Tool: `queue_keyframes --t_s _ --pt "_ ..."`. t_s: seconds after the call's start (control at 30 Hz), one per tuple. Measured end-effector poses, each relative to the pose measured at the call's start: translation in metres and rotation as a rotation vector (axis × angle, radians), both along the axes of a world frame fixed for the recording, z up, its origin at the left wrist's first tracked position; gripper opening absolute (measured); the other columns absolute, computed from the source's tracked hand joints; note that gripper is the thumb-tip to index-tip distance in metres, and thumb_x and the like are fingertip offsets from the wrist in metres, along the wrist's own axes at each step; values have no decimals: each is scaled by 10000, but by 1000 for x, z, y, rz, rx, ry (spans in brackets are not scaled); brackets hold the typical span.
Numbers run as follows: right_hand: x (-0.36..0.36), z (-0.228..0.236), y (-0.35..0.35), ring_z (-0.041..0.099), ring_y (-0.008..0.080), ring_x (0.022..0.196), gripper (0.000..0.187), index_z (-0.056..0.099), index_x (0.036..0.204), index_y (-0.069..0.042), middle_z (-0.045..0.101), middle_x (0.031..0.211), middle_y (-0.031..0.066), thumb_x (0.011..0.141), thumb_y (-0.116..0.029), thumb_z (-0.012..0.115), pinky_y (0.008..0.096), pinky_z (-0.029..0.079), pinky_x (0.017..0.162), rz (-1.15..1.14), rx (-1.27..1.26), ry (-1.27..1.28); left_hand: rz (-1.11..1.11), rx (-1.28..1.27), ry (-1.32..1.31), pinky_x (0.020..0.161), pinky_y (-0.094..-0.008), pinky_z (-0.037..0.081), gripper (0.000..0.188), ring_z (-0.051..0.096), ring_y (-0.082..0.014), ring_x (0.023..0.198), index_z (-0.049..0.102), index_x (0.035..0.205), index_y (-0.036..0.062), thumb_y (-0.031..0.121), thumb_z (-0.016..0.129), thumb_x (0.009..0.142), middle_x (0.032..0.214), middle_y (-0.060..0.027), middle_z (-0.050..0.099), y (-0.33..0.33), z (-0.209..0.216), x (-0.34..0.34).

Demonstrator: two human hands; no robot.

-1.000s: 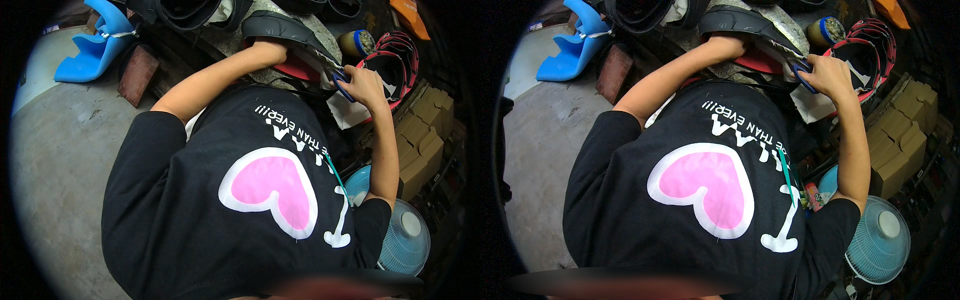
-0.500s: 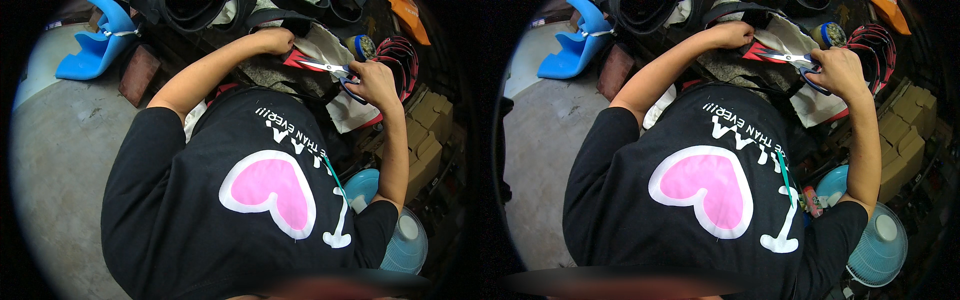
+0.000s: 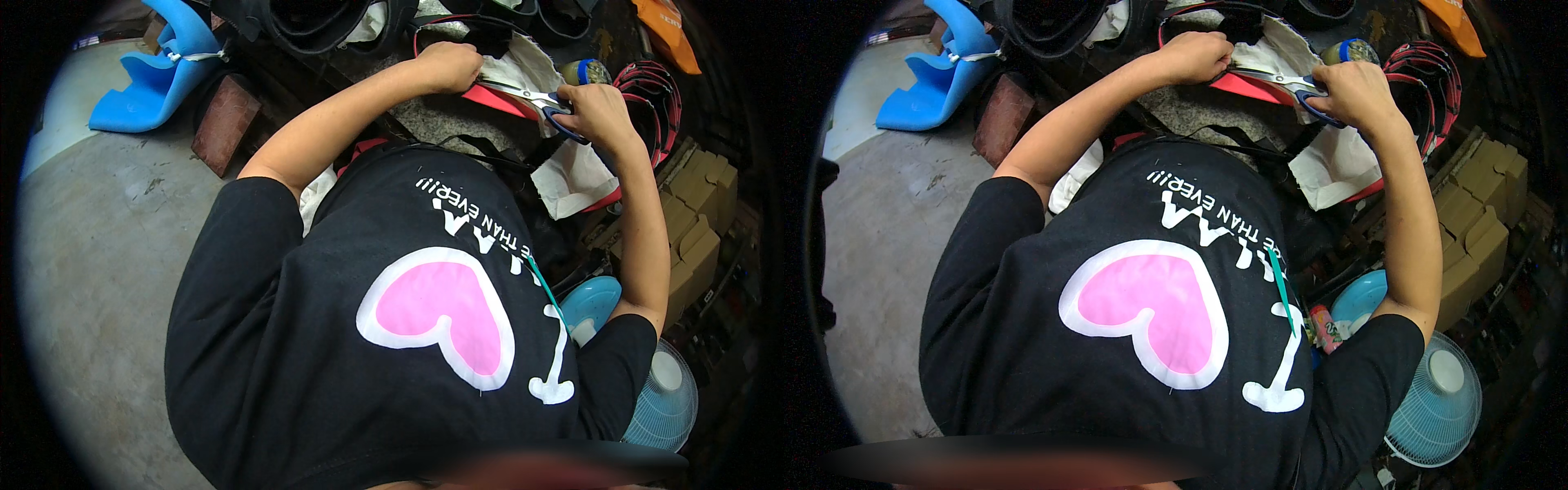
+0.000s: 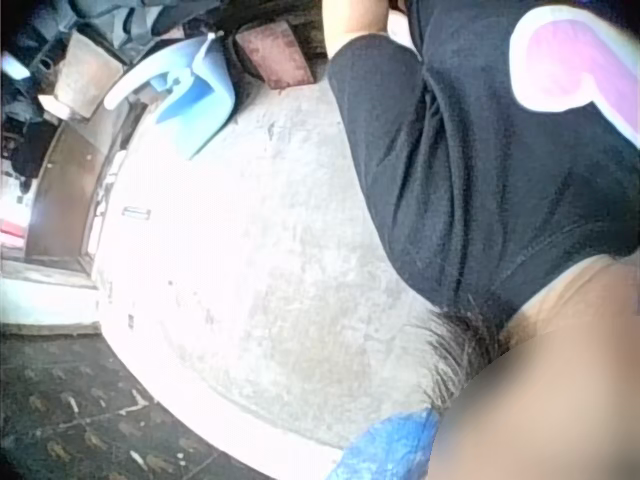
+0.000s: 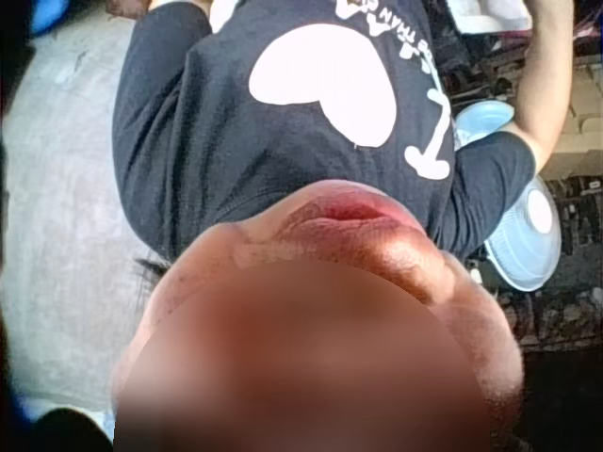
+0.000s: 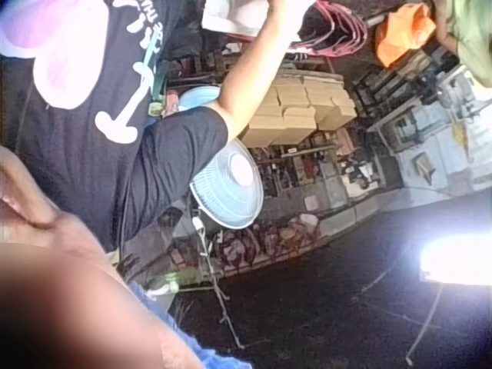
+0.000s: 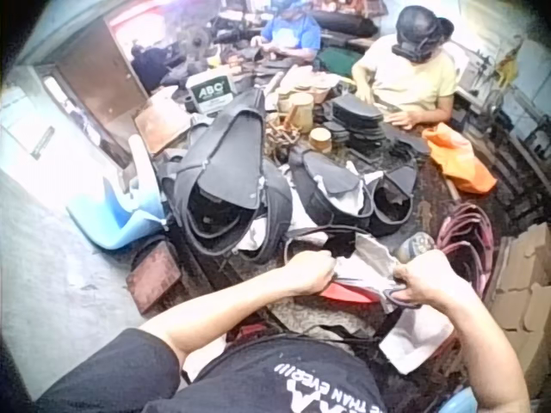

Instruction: The person inserts white fabric pieces into a black bag with red trim, folds and tucks the edges, and trims excess fabric with scissors. The person repeats this process on multiple similar bags, handling each one individually.

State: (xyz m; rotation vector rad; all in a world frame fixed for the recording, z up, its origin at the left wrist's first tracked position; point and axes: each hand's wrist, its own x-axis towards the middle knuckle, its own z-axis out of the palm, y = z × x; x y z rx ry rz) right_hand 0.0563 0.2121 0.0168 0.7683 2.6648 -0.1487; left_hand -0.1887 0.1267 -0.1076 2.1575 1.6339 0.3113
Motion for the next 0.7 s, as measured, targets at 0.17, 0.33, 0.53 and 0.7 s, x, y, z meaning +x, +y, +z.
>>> queue_keyframes --t_s 0.17,0.33,0.53,0.7 --pt "2 -8 4 657 332 736 430 691 948 -90 670 733 128 794 -491 669 437 500 668 -28 -120 -39 1 55 33 773 -469 514 165 633 -346 909 640 894 39 181 561 865 963 -131 610 -8 3 5" --pt "1 -10 3 654 357 743 455 680 901 -88 669 737 148 799 -531 651 455 496 663 24 -70 -40 3 106 13 753 -476 516 148 636 -348 872 627 868 39 171 560 869 941 -123 599 -13 4 4" --pt "0 -16 0 663 352 791 373 687 912 -87 680 796 161 836 -449 632 441 517 704 34 -155 -120 17 169 8 726 -470 521 147 635 -356 857 624 854 33 163 557 858 914 -139 604 -19 -1 7" --pt "7 -21 -10 647 376 779 365 664 863 -70 655 762 177 833 -434 644 470 501 693 -46 -245 -86 170 113 -99 734 -485 509 164 624 -385 845 621 826 27 172 546 838 866 -168 619 -23 -9 6"
